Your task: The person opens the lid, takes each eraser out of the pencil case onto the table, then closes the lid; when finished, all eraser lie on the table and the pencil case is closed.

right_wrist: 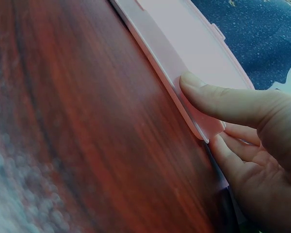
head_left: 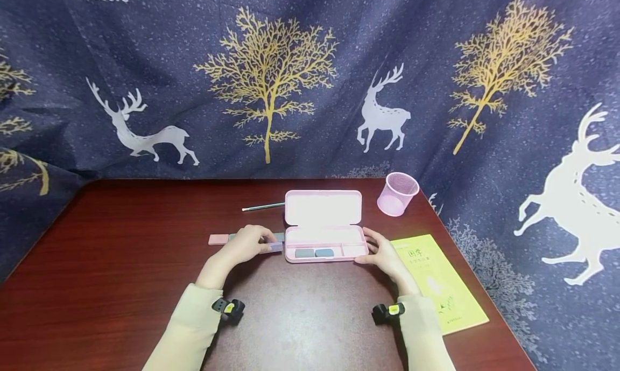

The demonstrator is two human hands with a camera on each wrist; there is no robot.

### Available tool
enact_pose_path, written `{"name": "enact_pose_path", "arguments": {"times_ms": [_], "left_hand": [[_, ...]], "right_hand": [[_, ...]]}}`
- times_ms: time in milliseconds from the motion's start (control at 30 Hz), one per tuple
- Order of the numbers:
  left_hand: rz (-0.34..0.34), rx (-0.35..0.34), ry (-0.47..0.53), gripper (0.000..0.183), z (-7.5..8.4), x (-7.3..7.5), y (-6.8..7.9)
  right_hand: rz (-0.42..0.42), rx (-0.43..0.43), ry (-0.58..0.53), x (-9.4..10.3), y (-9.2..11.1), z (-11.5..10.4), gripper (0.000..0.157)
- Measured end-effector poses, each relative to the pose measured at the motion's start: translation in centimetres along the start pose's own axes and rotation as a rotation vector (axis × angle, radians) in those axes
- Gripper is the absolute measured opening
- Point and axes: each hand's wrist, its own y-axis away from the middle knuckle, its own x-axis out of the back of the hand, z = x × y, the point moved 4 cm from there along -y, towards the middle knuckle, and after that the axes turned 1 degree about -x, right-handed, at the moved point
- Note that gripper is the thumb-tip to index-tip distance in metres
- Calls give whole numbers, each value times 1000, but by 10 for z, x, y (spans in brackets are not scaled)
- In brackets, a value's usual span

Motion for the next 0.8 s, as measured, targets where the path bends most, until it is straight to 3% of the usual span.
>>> {"name": "enact_pose_path", "arguments": {"times_ms": [367,800], "left_hand": [[-35,-17,-22,16,3,-6,2],[-14,-11,-34,18,4,-9,2]], "right_hand": [[3,-8,-10,0,1,1,88],[8,-8,5,0,-2,4,87]]}}
